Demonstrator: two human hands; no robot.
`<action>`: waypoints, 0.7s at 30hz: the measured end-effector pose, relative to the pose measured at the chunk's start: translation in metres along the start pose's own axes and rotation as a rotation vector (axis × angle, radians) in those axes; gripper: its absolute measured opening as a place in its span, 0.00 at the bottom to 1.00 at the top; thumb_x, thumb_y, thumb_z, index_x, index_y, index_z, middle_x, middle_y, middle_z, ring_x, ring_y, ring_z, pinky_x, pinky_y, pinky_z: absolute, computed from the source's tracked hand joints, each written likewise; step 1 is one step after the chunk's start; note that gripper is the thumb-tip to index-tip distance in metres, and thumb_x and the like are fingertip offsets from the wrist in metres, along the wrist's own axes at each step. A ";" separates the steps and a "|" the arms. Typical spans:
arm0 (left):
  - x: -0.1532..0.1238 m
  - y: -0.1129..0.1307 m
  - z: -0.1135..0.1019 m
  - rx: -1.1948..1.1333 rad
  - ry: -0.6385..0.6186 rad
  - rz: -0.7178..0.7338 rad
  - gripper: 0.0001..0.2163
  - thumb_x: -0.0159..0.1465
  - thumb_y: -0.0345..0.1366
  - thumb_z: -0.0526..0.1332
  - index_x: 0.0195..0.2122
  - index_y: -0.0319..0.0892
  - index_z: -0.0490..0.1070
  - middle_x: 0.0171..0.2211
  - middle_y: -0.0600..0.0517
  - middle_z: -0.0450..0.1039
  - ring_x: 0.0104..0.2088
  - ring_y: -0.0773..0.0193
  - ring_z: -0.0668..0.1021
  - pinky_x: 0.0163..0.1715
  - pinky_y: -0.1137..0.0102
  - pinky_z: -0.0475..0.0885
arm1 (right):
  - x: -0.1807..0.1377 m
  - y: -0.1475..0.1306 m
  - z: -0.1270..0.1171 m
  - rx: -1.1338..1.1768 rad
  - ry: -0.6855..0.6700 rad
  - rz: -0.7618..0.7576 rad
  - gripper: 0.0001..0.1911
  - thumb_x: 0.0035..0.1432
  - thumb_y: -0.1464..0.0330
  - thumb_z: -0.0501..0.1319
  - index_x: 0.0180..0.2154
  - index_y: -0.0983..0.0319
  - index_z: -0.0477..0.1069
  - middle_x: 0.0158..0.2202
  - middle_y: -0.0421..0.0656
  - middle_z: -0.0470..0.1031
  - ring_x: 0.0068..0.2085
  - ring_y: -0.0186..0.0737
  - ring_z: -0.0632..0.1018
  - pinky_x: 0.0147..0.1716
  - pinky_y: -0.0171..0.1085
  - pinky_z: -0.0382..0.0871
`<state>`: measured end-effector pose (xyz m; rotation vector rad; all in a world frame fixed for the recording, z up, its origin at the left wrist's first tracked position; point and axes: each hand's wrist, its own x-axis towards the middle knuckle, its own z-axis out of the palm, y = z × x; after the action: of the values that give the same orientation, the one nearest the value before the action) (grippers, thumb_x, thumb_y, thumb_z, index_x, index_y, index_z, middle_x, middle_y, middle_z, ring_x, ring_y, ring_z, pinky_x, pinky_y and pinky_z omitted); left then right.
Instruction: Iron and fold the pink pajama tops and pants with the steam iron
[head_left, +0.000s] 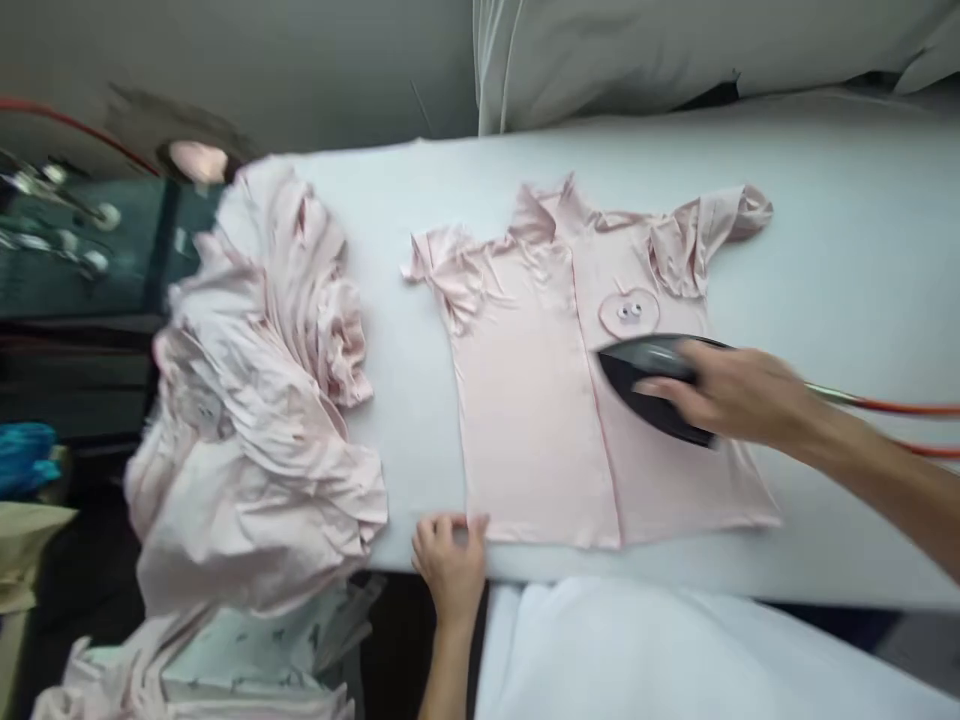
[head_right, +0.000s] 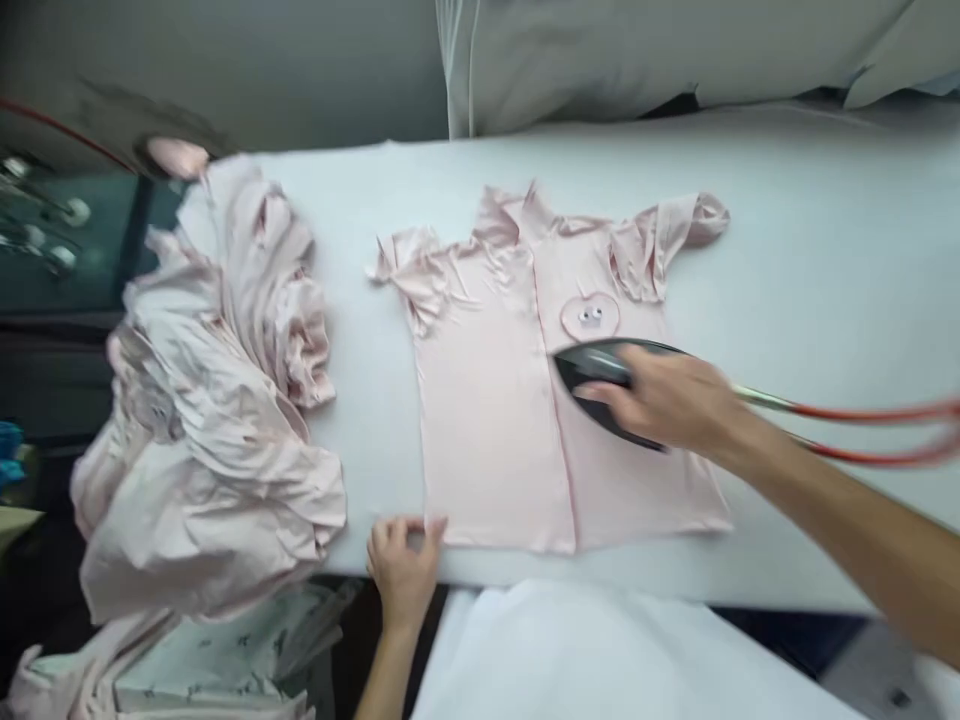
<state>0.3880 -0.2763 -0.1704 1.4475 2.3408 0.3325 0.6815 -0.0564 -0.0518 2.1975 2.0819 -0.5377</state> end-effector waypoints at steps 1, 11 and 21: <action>-0.007 -0.007 0.000 -0.032 -0.002 -0.016 0.11 0.63 0.45 0.60 0.31 0.43 0.69 0.37 0.45 0.67 0.41 0.49 0.71 0.41 0.56 0.68 | 0.002 -0.034 0.006 -0.069 -0.124 -0.105 0.30 0.55 0.42 0.60 0.39 0.63 0.72 0.35 0.51 0.77 0.40 0.55 0.78 0.39 0.44 0.69; -0.007 -0.041 -0.010 -0.325 -0.007 -0.133 0.12 0.54 0.47 0.62 0.32 0.44 0.68 0.29 0.52 0.66 0.31 0.59 0.71 0.36 0.65 0.67 | -0.120 -0.170 0.104 -0.130 -0.503 -0.641 0.29 0.62 0.44 0.51 0.39 0.63 0.71 0.35 0.52 0.79 0.34 0.52 0.80 0.28 0.40 0.67; 0.005 -0.018 -0.016 -0.160 -0.126 -0.183 0.15 0.53 0.51 0.57 0.31 0.46 0.71 0.29 0.49 0.68 0.35 0.53 0.73 0.40 0.59 0.67 | -0.157 0.101 0.039 -0.063 -0.067 0.223 0.26 0.57 0.41 0.54 0.31 0.57 0.68 0.19 0.42 0.70 0.23 0.45 0.73 0.25 0.37 0.58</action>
<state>0.3646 -0.2797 -0.1634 1.1382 2.2674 0.3586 0.7684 -0.2257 -0.0607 2.3016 1.7660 -0.5106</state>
